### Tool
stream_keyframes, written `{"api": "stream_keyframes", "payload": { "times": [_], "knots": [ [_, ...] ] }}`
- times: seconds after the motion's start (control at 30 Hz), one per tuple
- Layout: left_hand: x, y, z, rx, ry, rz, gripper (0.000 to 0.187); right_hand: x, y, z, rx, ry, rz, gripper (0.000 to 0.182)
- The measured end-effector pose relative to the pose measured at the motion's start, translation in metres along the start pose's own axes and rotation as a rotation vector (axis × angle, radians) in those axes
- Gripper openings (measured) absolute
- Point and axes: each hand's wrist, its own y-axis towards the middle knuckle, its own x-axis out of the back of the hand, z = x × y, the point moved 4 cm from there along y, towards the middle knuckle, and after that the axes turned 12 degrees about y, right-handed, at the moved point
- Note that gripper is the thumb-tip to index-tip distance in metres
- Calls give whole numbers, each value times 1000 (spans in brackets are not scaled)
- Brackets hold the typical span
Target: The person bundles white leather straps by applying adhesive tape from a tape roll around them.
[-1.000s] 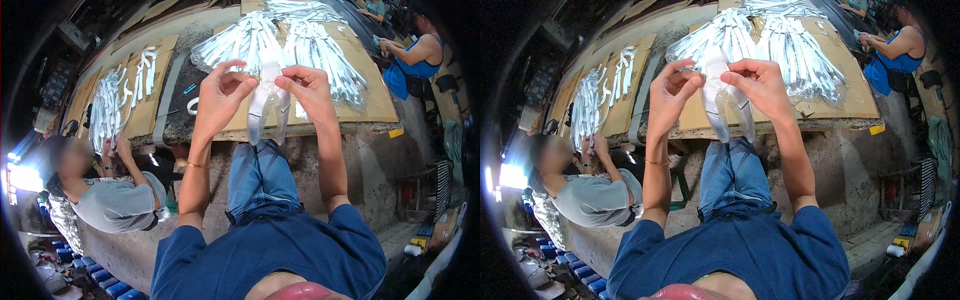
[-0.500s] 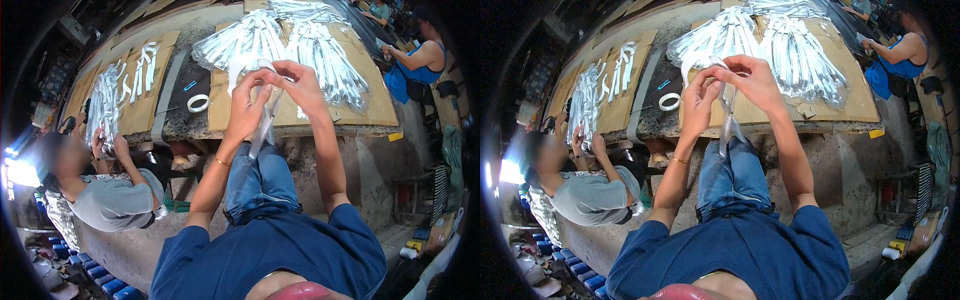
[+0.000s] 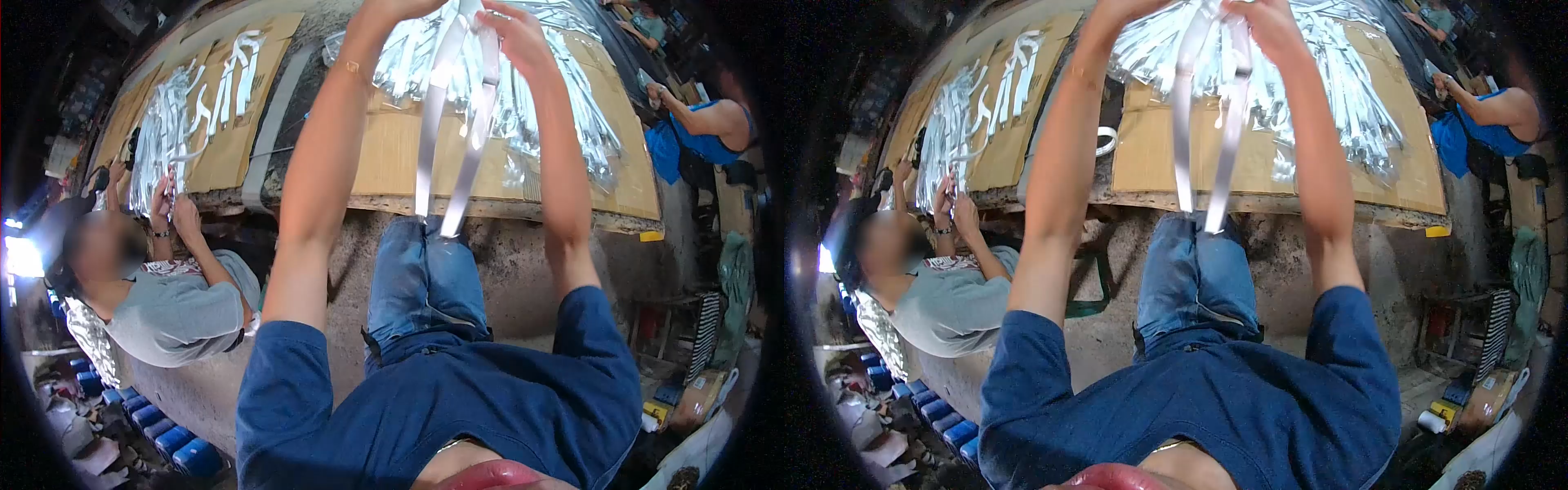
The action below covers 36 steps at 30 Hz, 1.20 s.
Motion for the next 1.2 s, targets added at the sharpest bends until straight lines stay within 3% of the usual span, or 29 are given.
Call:
{"api": "stream_keyframes", "payload": {
  "times": [0.07, 0.1, 0.13, 0.17, 0.2, 0.23, 0.3, 0.33, 0.4, 0.43, 0.5, 0.57, 0.6, 0.63, 0.73, 0.83, 0.87, 0.93, 0.97, 1.0, 1.03, 1.07, 1.13, 1.2],
  "knots": [
    [-31, -6, 44, -32, 225, 376, 41, 31, 57, -45, -26, -156, 42, 43],
    [-52, -25, 68, 14, 212, 460, 37, 34, 70, -61, -1, -274, 64, 45],
    [-25, -56, 58, 46, 433, 663, 48, 92, 108, -125, 0, -270, 71, 45],
    [-32, -90, 85, 156, 385, 684, 50, 109, 132, -183, 296, -417, 418, 46],
    [-40, -125, 108, 172, 473, 712, 51, 101, 113, -200, -420, -132, 49, 42],
    [-34, -154, 116, 309, 488, 788, 52, 96, 98, -209, -378, -133, -17, 48],
    [-33, -193, 131, 367, 586, 819, 51, 103, 99, -240, -325, -445, -55, 48],
    [-31, -204, 134, 393, 568, 899, 51, 104, 101, -257, -336, -438, -41, 48],
    [-34, -217, 142, 425, 544, 992, 50, 92, 98, -257, 22, -883, -10, 48],
    [-37, -220, 144, 429, 592, 1003, 50, 88, 92, -265, 10, -881, -7, 48],
    [-46, -219, 146, 429, 637, 1008, 49, 22, 48, -211, 485, -1359, -338, 46],
    [-54, -219, 144, 424, 721, 1100, 37, -25, 23, -238, 378, -877, 1, 41],
    [-61, -222, 148, 404, 772, 1071, 28, -65, -2, -237, 201, -743, 287, 37],
    [-64, -222, 148, 403, 767, 1078, 28, -91, -24, -247, 223, -861, 529, 34],
    [-59, -229, 154, 662, 559, 1260, 21, -126, -52, -293, 233, -837, 597, 37],
    [-54, -238, 160, 733, 448, 1253, 22, -137, -58, -288, 163, -841, 593, 33],
    [-50, -238, 157, 734, 444, 1256, 22, -136, -58, -288, 161, -830, 612, 31],
    [-42, -234, 148, 555, 555, 1233, 27, -131, -66, -288, 145, -827, 617, 28],
    [-45, -240, 146, 536, 549, 1238, 27, -128, -68, -287, 180, -769, 558, 30],
    [-46, -242, 143, 496, 602, 1048, 30, -125, -70, -273, 213, -714, 496, 32],
    [-46, -243, 141, 454, 647, 854, 32, -110, -81, -252, 320, -859, 291, 36],
    [-41, -241, 132, 483, 631, 883, 34, -100, -93, -214, 426, -997, 81, 40],
    [-41, -248, 133, 467, 624, 834, 34, -18, -82, -198, 299, -999, -253, 50],
    [-38, -256, 125, 461, 598, 757, 33, 28, -75, -176, 136, -1024, -385, 54]
  ]
}}
